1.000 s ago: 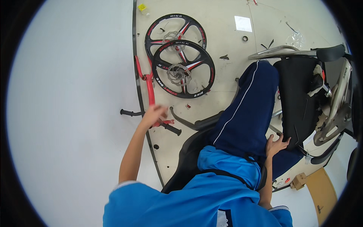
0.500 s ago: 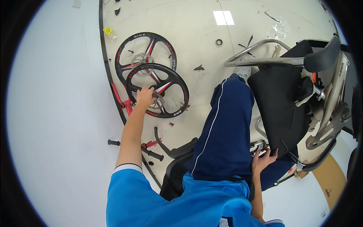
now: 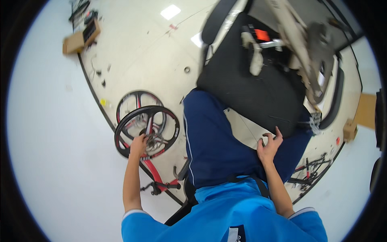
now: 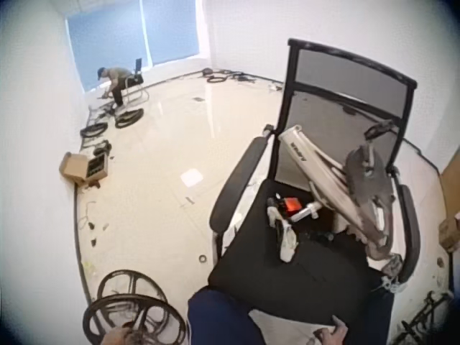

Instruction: The person assembles a bicycle handlebar by attaching a stem and tightening it with an Allen key. Then the person picks up a bicycle wheel and installs a disc brake rotor onto the hub, securing it with bolts.

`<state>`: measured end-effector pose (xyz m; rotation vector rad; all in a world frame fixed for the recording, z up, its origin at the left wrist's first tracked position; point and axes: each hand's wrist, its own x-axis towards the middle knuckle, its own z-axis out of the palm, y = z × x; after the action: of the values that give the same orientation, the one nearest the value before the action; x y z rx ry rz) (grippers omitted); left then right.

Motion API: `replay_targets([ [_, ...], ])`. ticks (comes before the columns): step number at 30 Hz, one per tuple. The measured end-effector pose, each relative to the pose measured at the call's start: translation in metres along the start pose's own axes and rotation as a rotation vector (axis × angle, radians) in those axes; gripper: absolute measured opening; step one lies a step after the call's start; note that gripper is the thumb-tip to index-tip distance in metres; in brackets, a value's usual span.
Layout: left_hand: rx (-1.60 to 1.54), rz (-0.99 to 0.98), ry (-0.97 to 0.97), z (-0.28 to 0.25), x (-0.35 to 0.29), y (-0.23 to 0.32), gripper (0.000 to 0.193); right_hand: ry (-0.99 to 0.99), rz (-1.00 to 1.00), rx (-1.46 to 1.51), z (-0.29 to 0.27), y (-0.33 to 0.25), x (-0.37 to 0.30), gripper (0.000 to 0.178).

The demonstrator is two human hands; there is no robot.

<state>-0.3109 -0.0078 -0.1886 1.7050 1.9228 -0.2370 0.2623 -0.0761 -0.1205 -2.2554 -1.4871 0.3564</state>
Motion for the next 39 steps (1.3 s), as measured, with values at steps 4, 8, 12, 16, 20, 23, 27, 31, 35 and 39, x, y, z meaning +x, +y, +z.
replay_targets([
  [4,-0.057,-0.036,0.309,-0.084,-0.039,0.027,0.025,0.048,0.012,0.153,-0.011,-0.001,0.002,0.018],
  [8,-0.057,0.002,0.669,-0.175,-0.093,0.094,0.032,0.060,0.009,0.207,-0.025,0.003,0.014,0.027],
  [12,-0.219,0.096,0.990,-0.238,-0.152,0.167,0.041,0.244,-0.118,0.227,-0.035,0.018,0.054,0.032],
  [16,-0.284,0.257,0.943,-0.280,-0.187,0.245,0.041,0.204,-0.266,0.104,-0.039,0.036,0.093,0.028],
  [20,-0.345,0.506,0.847,-0.280,-0.163,0.319,0.039,0.114,-0.325,0.152,-0.033,0.059,0.104,0.017],
  [23,-0.337,0.626,0.699,-0.257,-0.123,0.392,0.038,0.163,-0.128,0.506,-0.046,0.069,0.085,0.014],
  [27,-0.371,0.798,0.463,-0.205,-0.063,0.472,0.039,0.100,0.135,0.579,-0.066,0.082,0.051,0.016],
  [31,-0.410,0.911,0.293,-0.158,-0.013,0.527,0.036,0.118,0.254,0.686,-0.059,0.096,0.043,0.018],
  [35,-0.454,0.953,0.240,-0.131,0.041,0.550,0.037,0.206,0.355,0.763,-0.058,0.098,0.049,0.018],
  [39,-0.471,0.957,0.225,-0.119,0.080,0.553,0.040,0.171,0.403,0.770,-0.063,0.087,0.051,0.016],
])
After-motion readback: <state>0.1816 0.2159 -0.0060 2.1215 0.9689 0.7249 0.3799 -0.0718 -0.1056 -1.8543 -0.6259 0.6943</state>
